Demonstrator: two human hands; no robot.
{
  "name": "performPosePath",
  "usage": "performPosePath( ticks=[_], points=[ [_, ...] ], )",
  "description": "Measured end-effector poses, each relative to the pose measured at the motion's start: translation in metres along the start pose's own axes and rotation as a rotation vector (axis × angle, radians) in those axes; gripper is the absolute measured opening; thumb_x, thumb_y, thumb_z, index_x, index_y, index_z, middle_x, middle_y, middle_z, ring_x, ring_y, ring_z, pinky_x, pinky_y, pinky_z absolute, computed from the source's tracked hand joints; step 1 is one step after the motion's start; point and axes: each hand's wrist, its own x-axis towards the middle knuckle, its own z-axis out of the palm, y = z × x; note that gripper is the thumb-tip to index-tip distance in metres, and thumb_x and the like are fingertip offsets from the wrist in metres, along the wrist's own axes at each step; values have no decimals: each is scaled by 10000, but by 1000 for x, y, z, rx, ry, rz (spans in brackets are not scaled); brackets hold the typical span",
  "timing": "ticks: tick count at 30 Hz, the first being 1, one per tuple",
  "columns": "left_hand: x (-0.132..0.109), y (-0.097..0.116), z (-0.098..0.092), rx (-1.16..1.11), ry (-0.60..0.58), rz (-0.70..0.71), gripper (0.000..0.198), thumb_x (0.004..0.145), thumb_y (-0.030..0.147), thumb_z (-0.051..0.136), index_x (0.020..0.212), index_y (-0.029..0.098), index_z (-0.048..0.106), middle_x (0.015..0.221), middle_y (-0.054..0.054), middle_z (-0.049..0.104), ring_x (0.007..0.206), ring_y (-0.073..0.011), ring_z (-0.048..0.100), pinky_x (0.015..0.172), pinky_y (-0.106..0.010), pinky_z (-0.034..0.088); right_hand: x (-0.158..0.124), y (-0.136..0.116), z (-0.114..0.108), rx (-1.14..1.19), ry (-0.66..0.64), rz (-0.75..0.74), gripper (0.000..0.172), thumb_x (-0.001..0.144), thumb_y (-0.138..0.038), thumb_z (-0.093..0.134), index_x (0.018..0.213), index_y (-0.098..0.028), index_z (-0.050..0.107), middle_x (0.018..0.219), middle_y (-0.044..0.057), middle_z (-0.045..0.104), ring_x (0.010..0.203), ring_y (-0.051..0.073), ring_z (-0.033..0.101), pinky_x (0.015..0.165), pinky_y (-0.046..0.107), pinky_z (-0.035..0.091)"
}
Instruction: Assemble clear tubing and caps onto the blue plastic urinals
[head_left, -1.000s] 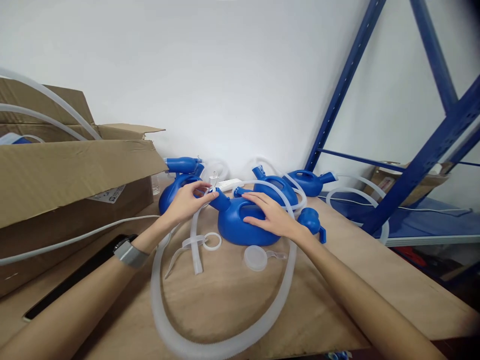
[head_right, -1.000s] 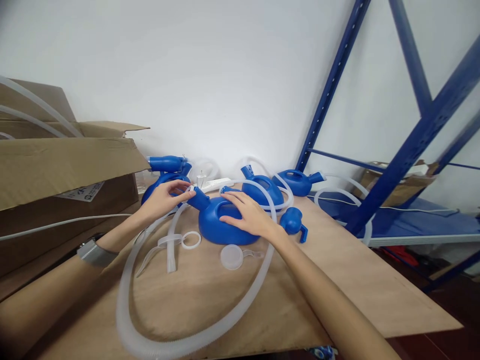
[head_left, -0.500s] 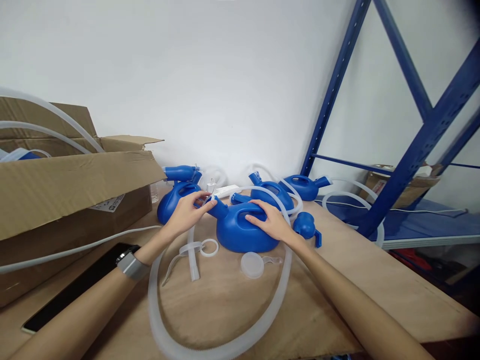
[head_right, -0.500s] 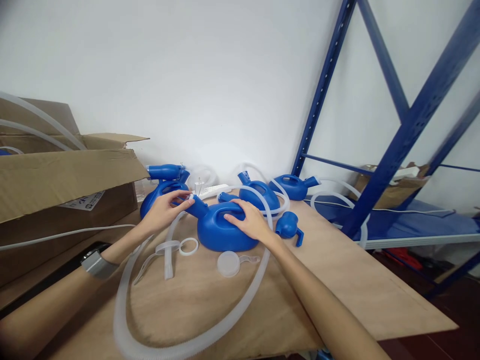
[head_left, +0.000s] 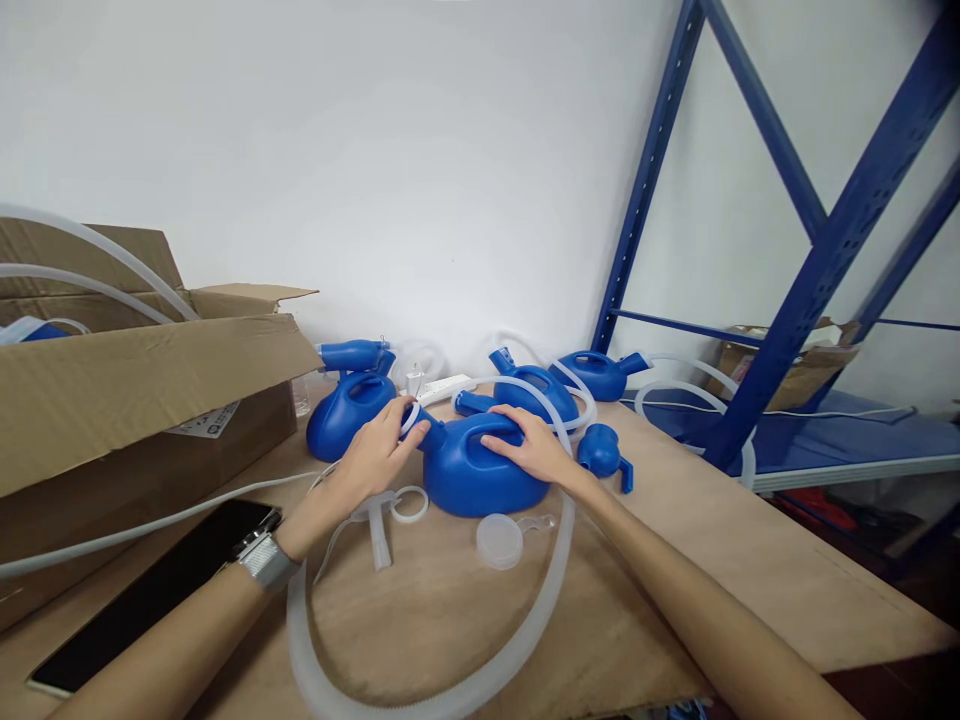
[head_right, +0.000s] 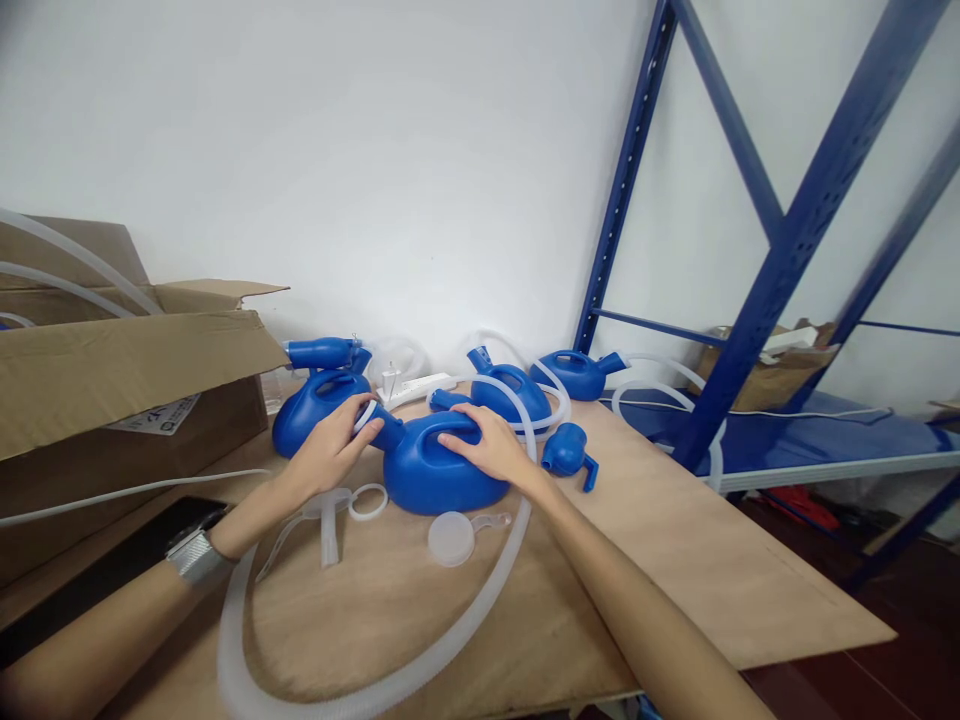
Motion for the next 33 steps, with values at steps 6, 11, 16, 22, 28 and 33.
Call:
performPosePath(
  ticks=[6, 11, 16, 22, 28, 33],
  points=[
    [-5, 1, 13, -70, 74, -17, 766, 887, 644, 596, 1495, 199, 458, 1376, -152, 632, 853, -256, 732, 805, -398, 576, 4, 3, 2, 46, 19, -6, 482, 895, -559, 656, 1243, -225, 663, 1270, 106, 706, 1189, 320, 651, 1047, 485, 488],
    [-5, -1, 18, -60, 118, 21, 691, 927, 603, 569, 1488, 207, 488, 1475, -136, 575, 1141, -314, 691, 928, -400, 563, 9, 7, 2, 114, -13, -7, 449, 912, -564, 634, 1222, -243, 686, 1244, 83, 726, 1165, 315, 666, 1027, 476, 496],
    [-6, -5, 19, -5, 127, 44, 660, 945, 590, 547, 1473, 196, 508, 1526, -140, 531, 1377, -340, 532, 1071, -443, 491, 10, 7, 0, 111, -29, 12, 468, 907, -565, 637, 1245, -245, 691, 1274, 87, 718, 1195, 329, 655, 1063, 491, 474],
    [-3, -5, 17, -45, 116, 96, 675, 950, 557, 526, 1466, 123, 500, 1524, -194, 519, 1416, -323, 489, 1136, -452, 423, 11, 4, -1, 83, -29, 21, 466, 909, -560, 634, 1246, -244, 694, 1261, 94, 722, 1184, 334, 653, 1049, 497, 477],
    [13, 11, -8, -216, -5, -91, 550, 852, 647, 591, 1108, 177, 717, 1043, -85, 772, 949, -289, 704, 861, -374, 523, 9, 3, -5, 130, -47, -6, 409, 914, -554, 636, 1172, -244, 707, 1155, 61, 748, 1058, 290, 691, 960, 432, 515],
    [36, 12, -13, -665, -186, -417, 629, 884, 707, 431, 675, 178, 701, 710, -90, 739, 737, -258, 680, 699, -336, 501, 7, 0, -5, 189, -70, -39, 410, 911, -557, 643, 1158, -235, 702, 1135, 58, 744, 1042, 284, 686, 951, 409, 510]
  ],
)
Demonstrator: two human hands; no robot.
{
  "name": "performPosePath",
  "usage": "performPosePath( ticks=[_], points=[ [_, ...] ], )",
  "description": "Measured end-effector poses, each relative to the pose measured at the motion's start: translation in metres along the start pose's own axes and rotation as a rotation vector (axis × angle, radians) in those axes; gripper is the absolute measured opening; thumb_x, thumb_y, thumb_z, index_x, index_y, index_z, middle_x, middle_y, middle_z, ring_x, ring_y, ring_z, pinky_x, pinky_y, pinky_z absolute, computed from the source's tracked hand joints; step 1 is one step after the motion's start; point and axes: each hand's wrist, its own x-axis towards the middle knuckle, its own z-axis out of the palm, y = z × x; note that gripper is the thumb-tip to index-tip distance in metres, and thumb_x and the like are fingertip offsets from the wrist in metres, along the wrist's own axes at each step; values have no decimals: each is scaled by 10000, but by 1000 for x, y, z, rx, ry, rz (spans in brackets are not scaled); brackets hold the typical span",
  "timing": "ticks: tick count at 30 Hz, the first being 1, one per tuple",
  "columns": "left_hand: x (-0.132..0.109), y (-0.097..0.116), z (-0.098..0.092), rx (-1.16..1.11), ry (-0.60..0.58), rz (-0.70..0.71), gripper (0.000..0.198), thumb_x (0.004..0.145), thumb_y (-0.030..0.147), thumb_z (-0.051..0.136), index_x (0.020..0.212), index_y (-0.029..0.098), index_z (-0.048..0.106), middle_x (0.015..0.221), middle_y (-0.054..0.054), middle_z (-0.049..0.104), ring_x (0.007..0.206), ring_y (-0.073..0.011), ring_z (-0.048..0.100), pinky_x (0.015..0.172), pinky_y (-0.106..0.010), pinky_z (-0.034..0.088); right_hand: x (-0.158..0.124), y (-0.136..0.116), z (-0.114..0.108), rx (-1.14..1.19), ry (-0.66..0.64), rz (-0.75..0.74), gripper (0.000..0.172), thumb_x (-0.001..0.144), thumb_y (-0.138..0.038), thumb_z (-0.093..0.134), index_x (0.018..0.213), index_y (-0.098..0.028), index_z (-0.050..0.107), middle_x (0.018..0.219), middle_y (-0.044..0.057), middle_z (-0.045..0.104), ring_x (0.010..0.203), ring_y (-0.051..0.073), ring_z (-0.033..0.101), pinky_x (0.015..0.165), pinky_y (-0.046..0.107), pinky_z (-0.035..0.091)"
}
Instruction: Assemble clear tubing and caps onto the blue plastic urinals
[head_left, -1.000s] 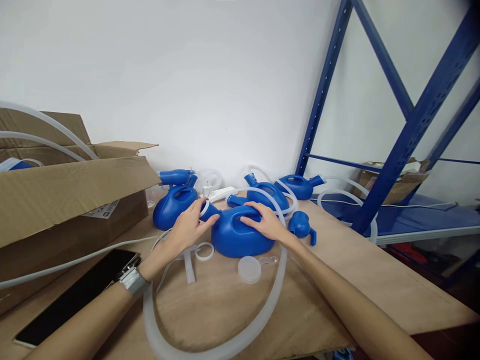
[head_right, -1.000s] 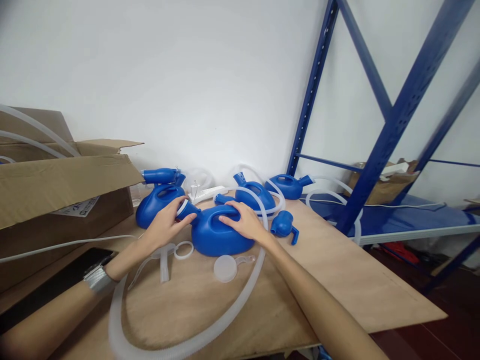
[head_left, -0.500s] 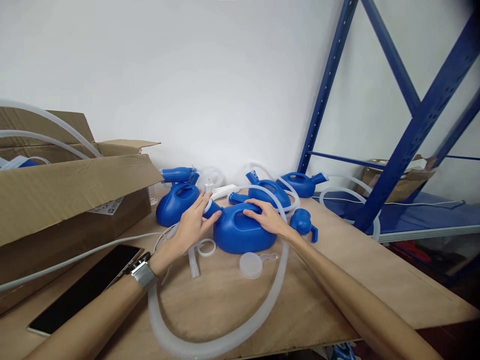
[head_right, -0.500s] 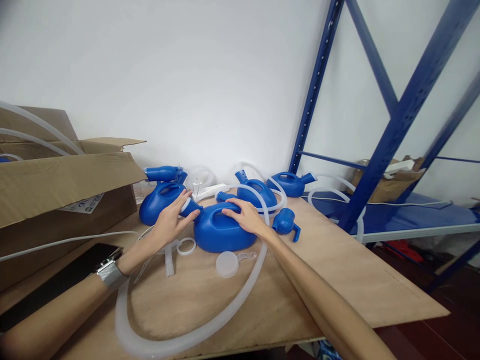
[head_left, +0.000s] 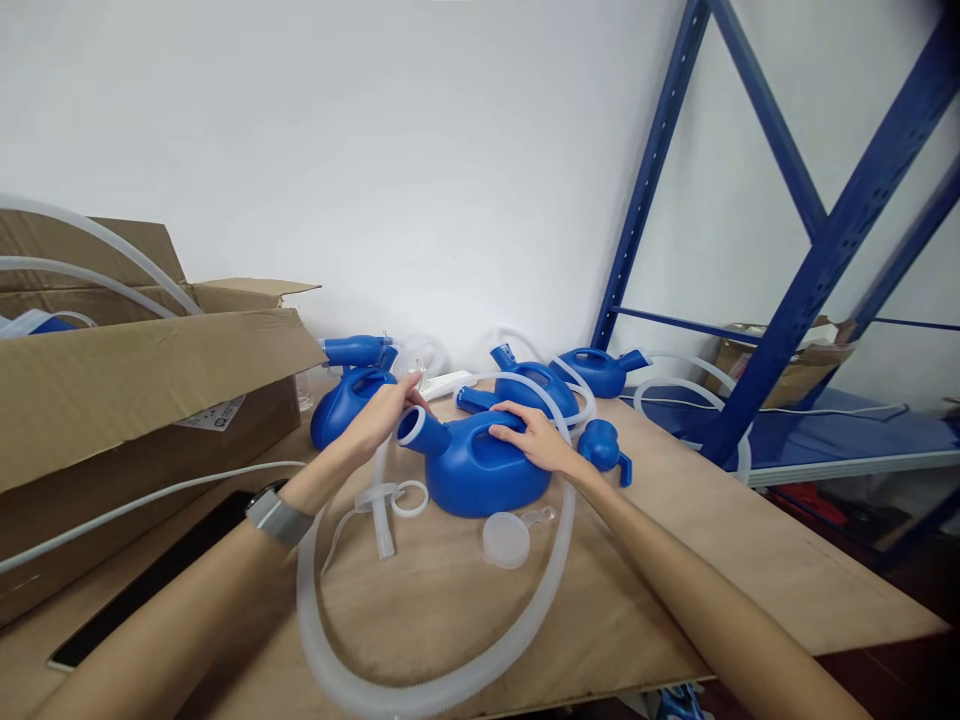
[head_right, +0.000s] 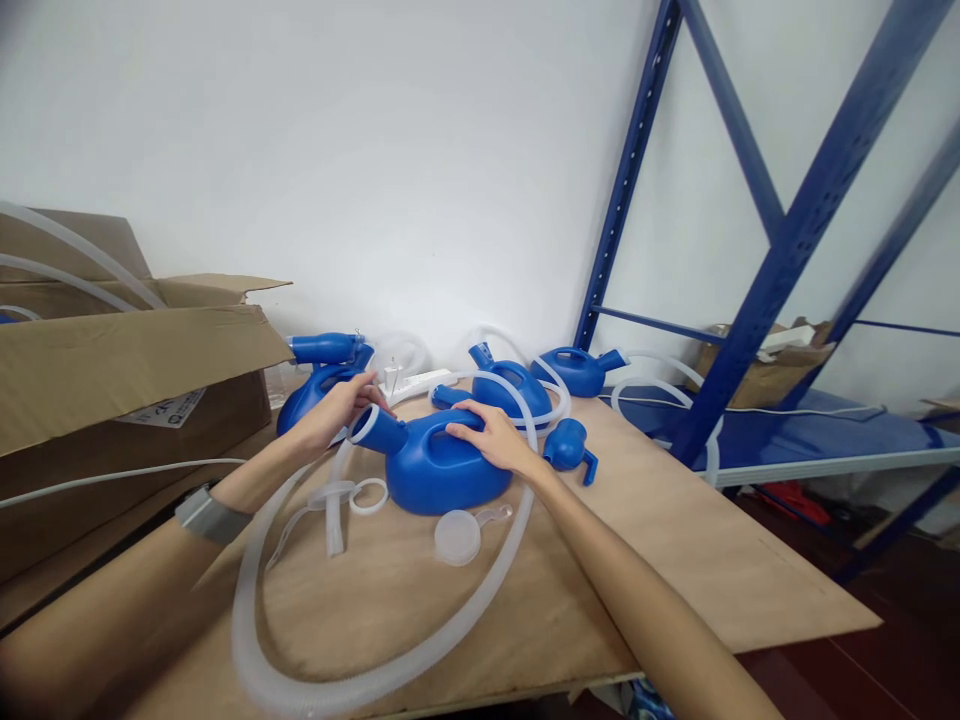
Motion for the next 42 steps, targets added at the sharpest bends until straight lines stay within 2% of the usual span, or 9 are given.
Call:
performPosePath(
  ticks=[8, 20, 24, 27, 32, 34, 38, 40, 42],
  points=[
    [9, -10, 14, -146, -102, -60, 579, 855, 674, 493, 647, 172, 690, 714, -75, 713, 626, -183, 606, 612, -286, 459, -1, -6, 3, 39, -8, -9, 386, 909, -534, 653, 1129, -221, 708, 1122, 55, 748, 1040, 272, 689, 949, 389, 508],
    [8, -12, 16, -319, -54, -137, 393, 807, 499, 586, 575, 182, 602, 614, -54, 656, 550, -160, 592, 573, -276, 484, -1, -4, 5, 7, 18, -7, 390, 909, -536, 653, 1133, -221, 712, 1127, 67, 745, 1041, 275, 686, 933, 399, 515],
    [9, -16, 16, -319, -48, -151, 434, 820, 544, 583, 605, 169, 629, 666, -82, 697, 560, -168, 616, 573, -279, 495, -2, -2, 7, -7, 29, -21, 418, 917, -551, 644, 1173, -225, 696, 1171, 79, 734, 1094, 282, 674, 996, 419, 502],
    [11, -19, 13, -282, -19, -141, 503, 827, 628, 578, 660, 160, 655, 709, -93, 719, 612, -191, 657, 586, -283, 506, -2, -6, 4, -78, 6, -48, 455, 962, -565, 565, 1280, -252, 652, 1331, 93, 667, 1265, 293, 592, 1121, 465, 424],
    [15, -18, 7, -228, 29, -83, 512, 805, 665, 613, 713, 163, 657, 697, -73, 714, 648, -211, 677, 593, -289, 506, -18, -9, -36, -290, -103, 29, 652, 1017, -609, 385, 1593, -317, 296, 1625, 83, 376, 1523, 295, 306, 1233, 527, 272],
    [17, -18, 4, -207, 66, -64, 502, 811, 652, 604, 715, 162, 658, 684, -69, 706, 616, -203, 658, 577, -288, 490, -36, 0, -62, -443, -124, 78, 685, 983, -632, 452, 1588, -335, 324, 1583, 81, 443, 1506, 334, 336, 1236, 570, 248],
    [15, -18, -4, -160, 256, 19, 439, 881, 575, 512, 726, 182, 635, 701, -52, 691, 655, -193, 639, 580, -272, 449, -84, 32, -109, -535, -174, 113, 567, 958, -604, 529, 1469, -357, 530, 1489, 73, 571, 1395, 353, 511, 1133, 529, 451],
    [9, -16, -7, -131, 357, 83, 396, 905, 532, 475, 747, 201, 625, 735, -41, 688, 723, -198, 636, 598, -269, 435, -104, 47, -121, -599, -269, 67, 620, 872, -618, 654, 1427, -349, 583, 1535, 82, 522, 1423, 380, 471, 1099, 523, 489],
    [-3, -14, -7, -51, 410, 169, 372, 920, 511, 459, 773, 213, 625, 765, -31, 686, 779, -206, 631, 640, -277, 437, -114, 61, -124, -645, -277, 10, 647, 856, -569, 693, 1445, -331, 565, 1564, 102, 479, 1432, 376, 455, 1081, 509, 507]
  ],
)
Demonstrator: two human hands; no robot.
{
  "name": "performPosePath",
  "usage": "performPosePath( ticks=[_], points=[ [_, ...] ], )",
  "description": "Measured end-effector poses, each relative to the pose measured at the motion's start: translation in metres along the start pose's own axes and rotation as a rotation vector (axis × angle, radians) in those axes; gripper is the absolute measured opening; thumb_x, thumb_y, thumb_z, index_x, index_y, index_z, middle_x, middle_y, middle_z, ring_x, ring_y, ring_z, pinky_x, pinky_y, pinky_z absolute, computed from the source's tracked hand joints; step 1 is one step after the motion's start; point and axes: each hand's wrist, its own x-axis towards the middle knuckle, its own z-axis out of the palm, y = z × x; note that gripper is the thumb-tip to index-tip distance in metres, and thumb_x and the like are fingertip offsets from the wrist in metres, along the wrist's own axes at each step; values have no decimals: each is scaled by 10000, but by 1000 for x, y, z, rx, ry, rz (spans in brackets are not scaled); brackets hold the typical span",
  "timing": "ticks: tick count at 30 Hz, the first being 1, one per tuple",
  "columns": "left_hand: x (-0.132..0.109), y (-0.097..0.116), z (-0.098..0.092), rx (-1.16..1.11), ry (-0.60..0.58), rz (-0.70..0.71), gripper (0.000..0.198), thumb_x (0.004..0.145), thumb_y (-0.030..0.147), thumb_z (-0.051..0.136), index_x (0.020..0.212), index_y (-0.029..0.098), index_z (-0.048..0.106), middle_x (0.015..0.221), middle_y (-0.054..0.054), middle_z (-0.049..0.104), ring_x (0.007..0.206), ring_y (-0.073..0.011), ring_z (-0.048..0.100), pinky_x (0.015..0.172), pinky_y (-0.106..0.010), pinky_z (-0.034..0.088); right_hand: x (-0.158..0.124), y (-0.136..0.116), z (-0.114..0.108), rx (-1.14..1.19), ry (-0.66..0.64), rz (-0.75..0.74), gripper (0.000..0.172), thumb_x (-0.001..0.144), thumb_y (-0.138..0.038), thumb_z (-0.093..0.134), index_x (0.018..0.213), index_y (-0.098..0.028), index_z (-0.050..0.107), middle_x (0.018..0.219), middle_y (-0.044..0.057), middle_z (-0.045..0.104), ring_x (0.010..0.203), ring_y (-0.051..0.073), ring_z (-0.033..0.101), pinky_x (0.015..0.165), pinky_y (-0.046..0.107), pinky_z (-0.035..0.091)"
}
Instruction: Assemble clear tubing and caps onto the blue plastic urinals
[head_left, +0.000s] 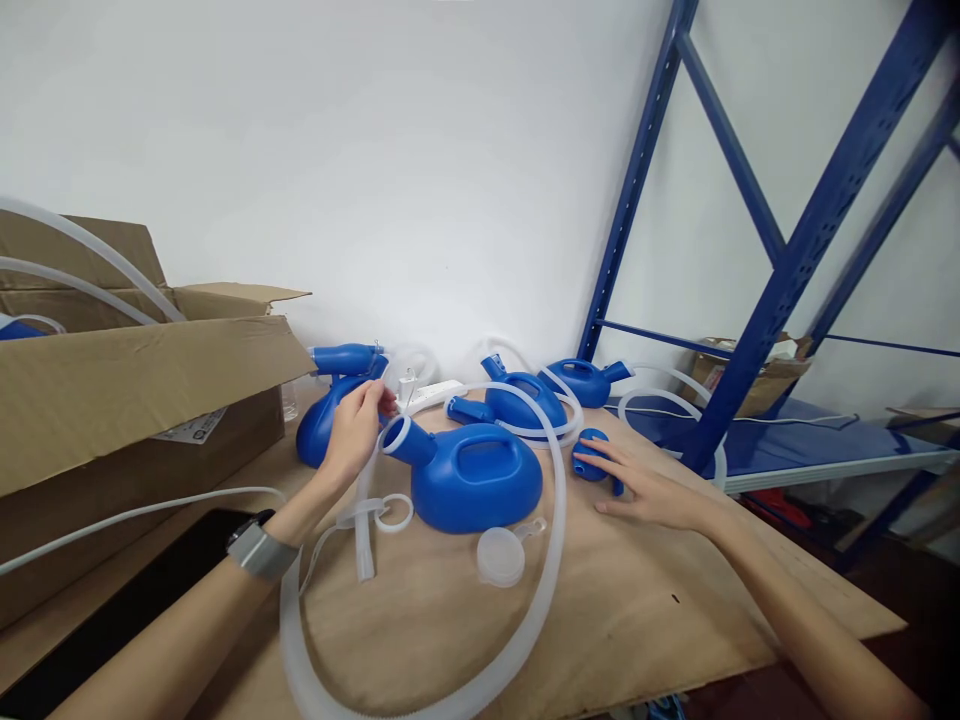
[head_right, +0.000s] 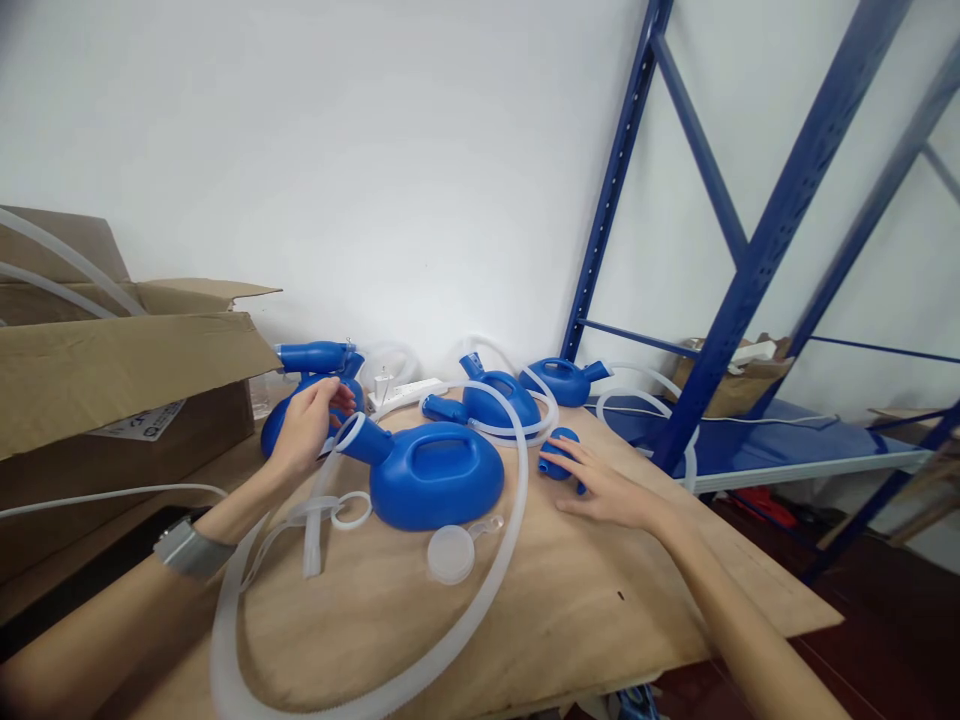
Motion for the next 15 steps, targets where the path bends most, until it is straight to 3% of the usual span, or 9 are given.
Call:
performPosePath(
  ticks=[3, 5, 7, 9, 11, 15],
  points=[
    [-20, 7, -6, 175, -42, 171, 336, 934, 502, 471, 880, 216, 639, 844, -27, 701, 857, -221, 638, 761, -305, 455, 4, 7, 11, -86, 94, -35, 522, 904, -453, 646, 1398, -289, 608, 1432, 160, 577, 1310, 368, 562, 1035, 539, 521],
    [-33, 9, -9, 249, -56, 233, 329, 953, 491, 452, 957, 216, 632, 940, -40, 711, 918, -233, 642, 828, -329, 455, 12, 7, 14, -155, 126, -53, 352, 932, -409, 593, 1225, -258, 717, 1260, 178, 661, 1182, 370, 625, 992, 579, 523],
    [-41, 6, -12, 284, -43, 259, 333, 974, 478, 420, 998, 216, 623, 1021, -57, 708, 973, -244, 637, 872, -351, 457, 20, 6, 10, -186, 135, -76, 290, 967, -401, 530, 1031, -245, 766, 1182, 172, 691, 1162, 372, 628, 995, 599, 506],
    [-46, 0, -13, 306, -23, 264, 335, 986, 473, 404, 1026, 217, 616, 1073, -69, 696, 1018, -255, 629, 899, -371, 464, 27, 2, -2, -143, 154, -92, 329, 994, -429, 479, 989, -258, 760, 1235, 147, 695, 1260, 372, 585, 1046, 591, 481],
    [-50, -7, -14, 311, 4, 269, 335, 994, 470, 398, 1072, 217, 604, 1128, -82, 675, 1067, -265, 619, 917, -388, 471, 32, -8, -20, -50, 203, -56, 352, 1003, -485, 458, 1069, -285, 739, 1308, 113, 684, 1325, 359, 554, 1063, 557, 489],
    [-59, -13, -10, 335, 77, 346, 333, 1006, 453, 405, 1188, 222, 561, 1233, -105, 613, 1159, -278, 575, 989, -433, 460, 43, -61, -67, 142, 441, 66, 358, 975, -559, 510, 1106, -291, 709, 1270, 117, 699, 1201, 359, 638, 989, 528, 539]
  ],
)
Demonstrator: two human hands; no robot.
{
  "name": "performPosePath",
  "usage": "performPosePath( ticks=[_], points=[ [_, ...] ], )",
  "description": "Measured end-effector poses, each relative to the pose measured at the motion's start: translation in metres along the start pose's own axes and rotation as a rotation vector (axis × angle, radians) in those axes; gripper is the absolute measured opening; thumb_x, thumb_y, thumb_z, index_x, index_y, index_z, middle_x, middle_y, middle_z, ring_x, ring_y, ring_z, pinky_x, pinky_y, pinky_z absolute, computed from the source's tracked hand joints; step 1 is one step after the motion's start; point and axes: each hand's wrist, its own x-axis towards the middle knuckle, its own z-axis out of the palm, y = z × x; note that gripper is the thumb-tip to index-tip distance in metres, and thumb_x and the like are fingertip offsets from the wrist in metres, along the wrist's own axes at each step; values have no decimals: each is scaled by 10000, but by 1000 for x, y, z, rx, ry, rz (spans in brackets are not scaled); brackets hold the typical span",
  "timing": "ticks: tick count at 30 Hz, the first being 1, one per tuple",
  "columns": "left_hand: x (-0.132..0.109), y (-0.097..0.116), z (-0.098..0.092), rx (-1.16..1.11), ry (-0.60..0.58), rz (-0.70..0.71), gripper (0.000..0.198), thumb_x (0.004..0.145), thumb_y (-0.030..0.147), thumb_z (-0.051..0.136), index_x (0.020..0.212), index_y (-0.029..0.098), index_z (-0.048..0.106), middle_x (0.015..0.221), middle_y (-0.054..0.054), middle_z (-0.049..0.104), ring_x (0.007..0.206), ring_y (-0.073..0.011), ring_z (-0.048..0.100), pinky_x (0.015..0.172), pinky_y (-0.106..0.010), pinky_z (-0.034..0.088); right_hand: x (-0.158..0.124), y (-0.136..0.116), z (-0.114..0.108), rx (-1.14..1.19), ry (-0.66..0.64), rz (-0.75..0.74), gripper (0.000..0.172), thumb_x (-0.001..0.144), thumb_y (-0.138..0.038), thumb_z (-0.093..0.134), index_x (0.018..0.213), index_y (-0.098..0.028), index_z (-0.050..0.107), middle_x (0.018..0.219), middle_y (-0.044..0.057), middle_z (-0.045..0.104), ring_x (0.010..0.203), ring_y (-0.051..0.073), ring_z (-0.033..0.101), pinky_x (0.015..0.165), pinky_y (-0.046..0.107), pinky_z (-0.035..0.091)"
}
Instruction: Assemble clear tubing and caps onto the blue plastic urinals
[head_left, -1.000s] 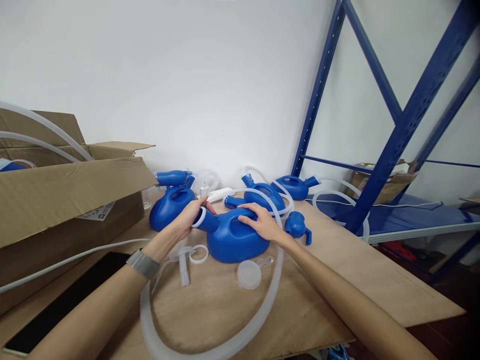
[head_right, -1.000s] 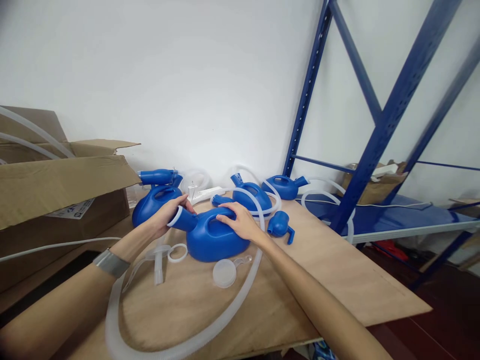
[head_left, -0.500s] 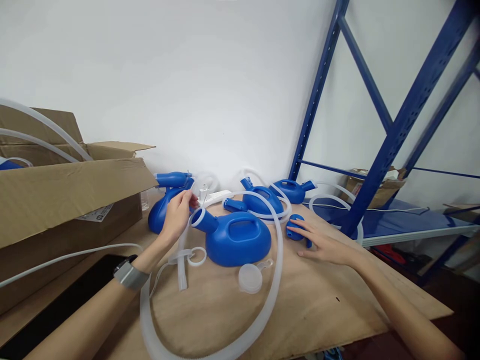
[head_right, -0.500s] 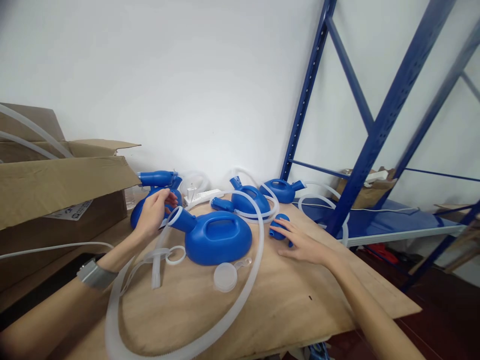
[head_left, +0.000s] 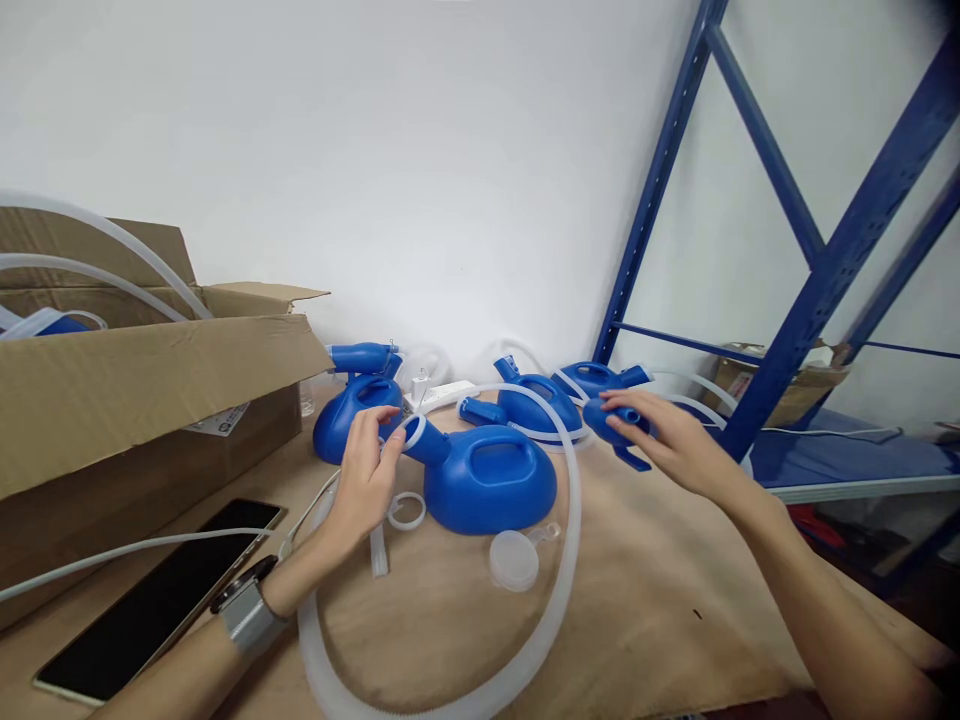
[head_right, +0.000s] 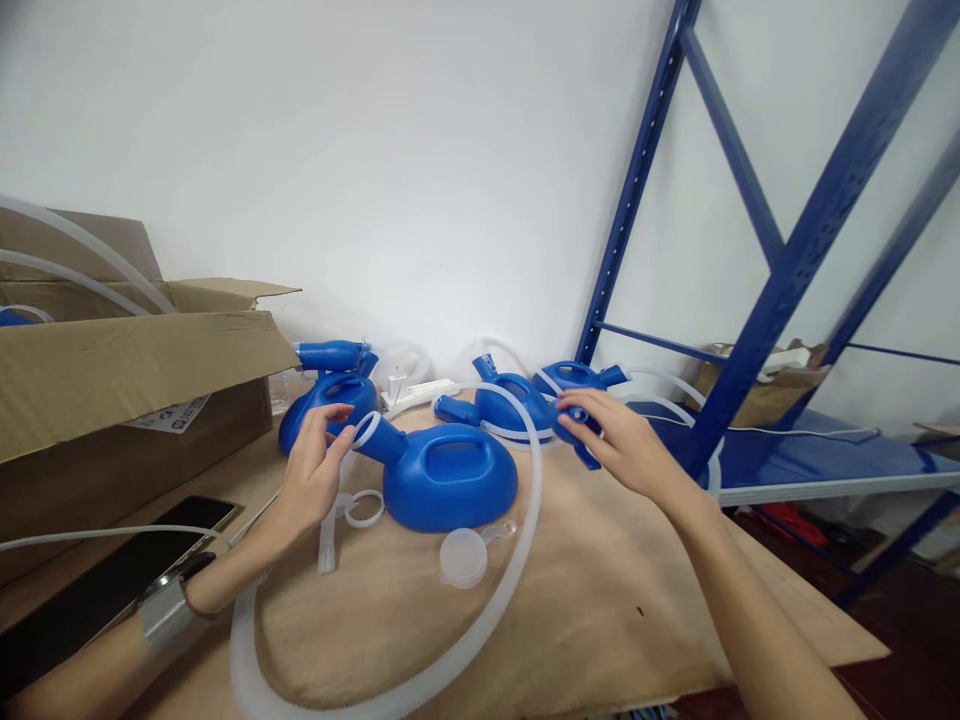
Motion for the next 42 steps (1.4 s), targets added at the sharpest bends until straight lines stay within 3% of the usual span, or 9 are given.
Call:
performPosePath(
  ticks=[4, 8, 14, 22, 27, 31, 34, 38, 42],
  points=[
    [-10, 9, 1, 40, 25, 143, 317, 998, 404, 454, 1256, 234, 528, 1306, -122, 553, 1245, -284, 524, 1072, -468, 426, 18, -78, -7, 360, 116, -133, 280, 976, -521, 573, 1134, -325, 695, 1289, 69, 696, 1245, 310, 625, 1026, 483, 531],
    [-17, 14, -3, 72, 14, 310, 348, 993, 367, 481, 1319, 247, 499, 1352, -131, 520, 1286, -293, 501, 1082, -483, 432, 31, -119, 27, 593, 100, -213, 403, 925, -642, 584, 1154, -336, 711, 1376, 56, 650, 1306, 315, 583, 1068, 503, 503],
    [-17, 13, -7, 35, 34, 313, 498, 963, 428, 545, 1420, 256, 449, 1325, -119, 582, 1206, -291, 565, 1028, -465, 479, 30, -124, 87, 785, 104, -269, 422, 946, -628, 555, 1219, -331, 680, 1314, 66, 666, 1267, 290, 595, 1106, 502, 471],
    [-15, 23, -11, -84, -39, 204, 331, 979, 408, 574, 1254, 246, 660, 1132, -63, 682, 953, -212, 640, 834, -334, 537, 8, -137, 104, 944, -104, -191, 727, 912, -790, 364, 1462, -327, 473, 1495, 93, 498, 1413, 310, 463, 1167, 464, 418],
    [-14, 17, -10, -111, -88, 188, 346, 1012, 370, 521, 1296, 223, 651, 1169, -70, 655, 961, -189, 636, 798, -301, 532, 4, -137, 116, 936, -178, -314, 942, 749, -547, 839, 1497, -332, 309, 1585, 120, 352, 1502, 327, 339, 1202, 505, 362],
    [-16, 16, -10, -21, -72, 259, 367, 999, 357, 547, 1329, 206, 600, 1191, -84, 630, 1056, -210, 614, 834, -313, 516, 7, -136, 118, 1132, -94, -116, 674, 771, -383, 835, 1318, -323, 446, 1466, 99, 523, 1396, 305, 496, 1108, 488, 473],
    [-14, 14, -16, 54, 20, 386, 192, 1005, 282, 505, 1083, 165, 635, 921, -44, 632, 811, -168, 602, 708, -282, 480, 11, -128, 117, 1356, -14, 92, 688, 725, -419, 845, 1309, -304, 499, 1393, 90, 609, 1314, 327, 572, 1088, 497, 491],
    [-7, 3, -26, 306, -314, 784, 299, 980, 240, 496, 694, 190, 570, 595, 9, 536, 530, -140, 482, 529, -292, 331, 12, -111, 120, 1582, 4, 366, 687, 727, -435, 811, 1341, -305, 533, 1332, 76, 664, 1197, 339, 655, 989, 513, 563],
    [-3, -6, -26, 599, -662, 710, 286, 950, 365, 563, 764, 182, 678, 732, -55, 661, 686, -210, 609, 604, -322, 379, 13, -101, 127, 1657, -9, 398, 684, 719, -427, 822, 1340, -301, 563, 1322, 72, 678, 1183, 333, 665, 959, 489, 586]
  ],
)
